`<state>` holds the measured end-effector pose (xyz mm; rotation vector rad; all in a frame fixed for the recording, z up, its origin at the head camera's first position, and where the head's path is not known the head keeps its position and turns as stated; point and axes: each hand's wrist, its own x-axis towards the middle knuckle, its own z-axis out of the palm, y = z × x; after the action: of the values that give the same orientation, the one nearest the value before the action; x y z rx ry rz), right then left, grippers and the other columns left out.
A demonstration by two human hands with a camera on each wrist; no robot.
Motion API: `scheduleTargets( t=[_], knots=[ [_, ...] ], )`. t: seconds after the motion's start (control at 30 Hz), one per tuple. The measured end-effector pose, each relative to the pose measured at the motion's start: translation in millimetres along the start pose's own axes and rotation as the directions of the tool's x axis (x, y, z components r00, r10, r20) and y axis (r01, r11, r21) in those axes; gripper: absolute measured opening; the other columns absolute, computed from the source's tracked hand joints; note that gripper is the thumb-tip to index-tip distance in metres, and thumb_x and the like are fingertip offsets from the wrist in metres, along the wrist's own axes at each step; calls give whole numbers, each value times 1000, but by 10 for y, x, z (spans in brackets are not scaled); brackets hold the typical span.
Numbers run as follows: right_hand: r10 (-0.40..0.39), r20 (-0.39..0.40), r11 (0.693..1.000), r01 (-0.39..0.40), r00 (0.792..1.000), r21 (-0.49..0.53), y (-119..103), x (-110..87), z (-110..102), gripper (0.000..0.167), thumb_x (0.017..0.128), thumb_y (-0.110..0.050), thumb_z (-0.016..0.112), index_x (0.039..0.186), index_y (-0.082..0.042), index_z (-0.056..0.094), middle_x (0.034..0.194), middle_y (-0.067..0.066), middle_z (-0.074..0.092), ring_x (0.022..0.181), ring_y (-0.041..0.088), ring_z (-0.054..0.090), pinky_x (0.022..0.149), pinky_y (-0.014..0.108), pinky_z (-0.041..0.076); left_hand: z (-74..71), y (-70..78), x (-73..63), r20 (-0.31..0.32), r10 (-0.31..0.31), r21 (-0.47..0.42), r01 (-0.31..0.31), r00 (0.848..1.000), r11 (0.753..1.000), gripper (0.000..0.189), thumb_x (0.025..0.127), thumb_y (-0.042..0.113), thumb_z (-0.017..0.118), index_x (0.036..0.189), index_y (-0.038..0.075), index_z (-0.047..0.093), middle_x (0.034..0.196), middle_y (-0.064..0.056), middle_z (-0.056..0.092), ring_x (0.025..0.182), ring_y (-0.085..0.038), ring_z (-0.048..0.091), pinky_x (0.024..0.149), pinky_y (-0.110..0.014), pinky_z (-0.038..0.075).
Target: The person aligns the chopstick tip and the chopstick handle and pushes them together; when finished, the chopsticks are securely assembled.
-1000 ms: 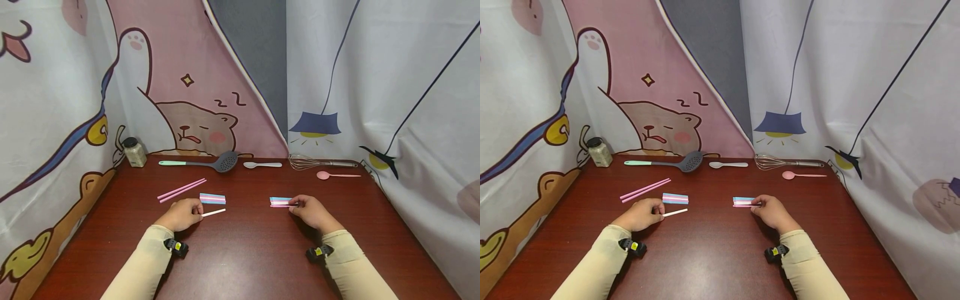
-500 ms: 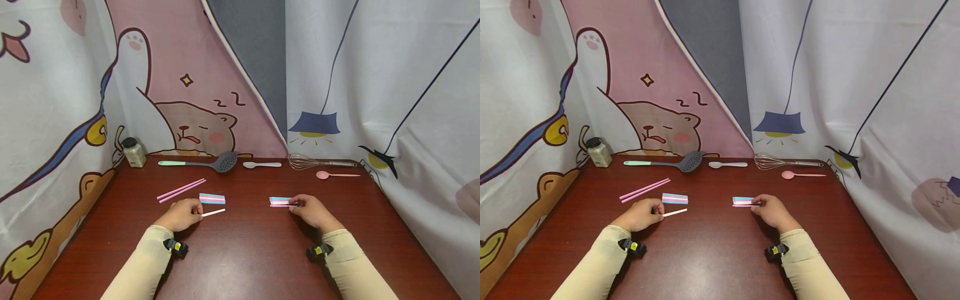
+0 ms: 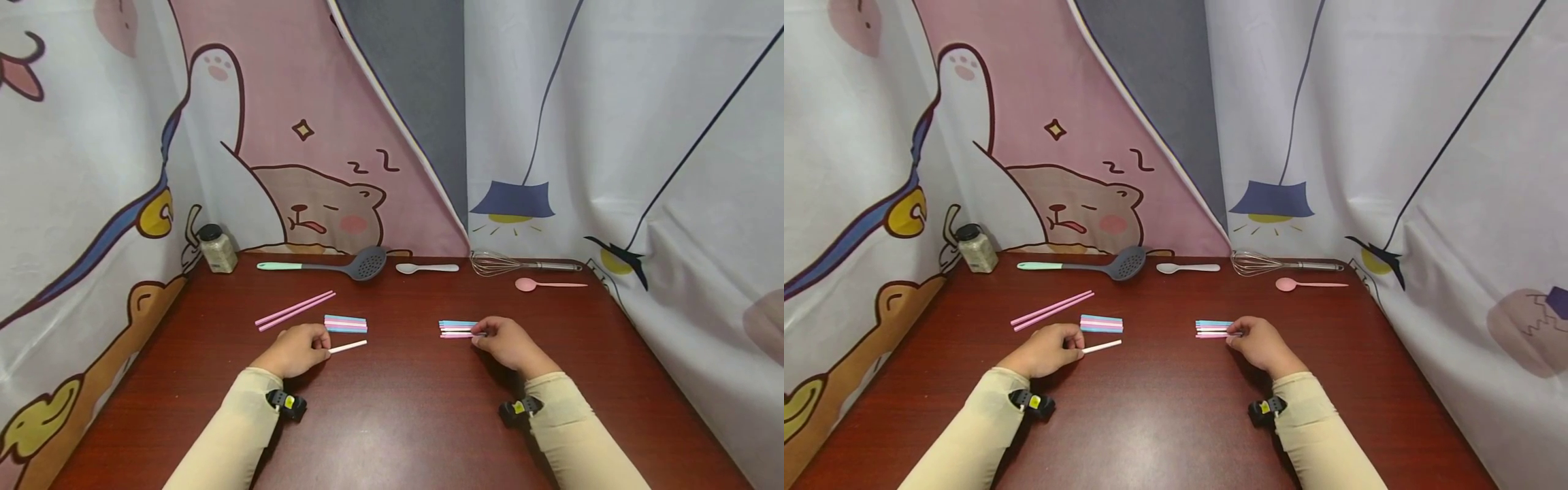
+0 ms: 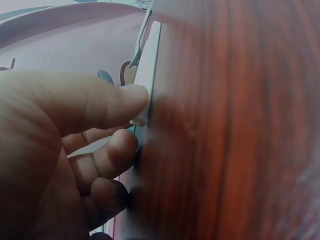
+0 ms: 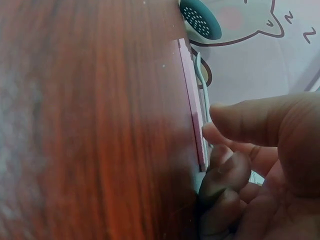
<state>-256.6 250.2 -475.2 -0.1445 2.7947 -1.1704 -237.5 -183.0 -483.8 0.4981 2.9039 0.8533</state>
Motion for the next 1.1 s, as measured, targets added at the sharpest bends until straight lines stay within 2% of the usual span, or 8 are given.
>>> scheduleTargets(
  t=[0.27,0.47,0.8,0.97,1.1],
  knots=[
    [4,-16,997,-5,1000,-78,22,33,-9,15,91,-7,76,105,-1,72,77,6,60,72,19,51,67,34,41,-2,-1,3,2,3,4,-3,1000,1000,17,89,15,78,82,22,64,72,8,57,68,-9,52,76,-40,37],
    [-10,-14,988,8,1000,-151,17,67,-20,6,89,-1,75,93,-2,70,80,7,65,75,21,54,71,36,43,11,-11,17,7,-9,13,9,1000,1000,18,87,16,80,82,23,64,73,9,57,69,-9,52,77,-40,36],
    [10,-26,980,-15,1000,-198,-19,56,-9,10,87,-2,76,85,-3,66,77,6,63,74,23,55,73,37,46,2,-1,17,-16,0,-4,0,1000,1000,20,89,13,78,79,22,63,72,9,58,70,-8,53,78,-41,38],
    [-6,-34,989,1,999,-148,9,48,-19,7,90,-3,73,87,-1,67,74,6,59,71,21,52,68,34,42,7,-12,30,-50,39,-89,-44,998,995,17,90,10,76,82,19,64,76,7,60,72,-10,54,73,-35,44],
    [-40,-58,994,34,998,-107,-6,-2,-35,5,94,-4,70,92,0,68,79,6,61,74,19,52,69,33,42,21,-4,41,-100,82,-202,-101,992,974,11,93,8,73,89,15,65,83,5,63,78,-11,57,73,-31,48]
  ],
)
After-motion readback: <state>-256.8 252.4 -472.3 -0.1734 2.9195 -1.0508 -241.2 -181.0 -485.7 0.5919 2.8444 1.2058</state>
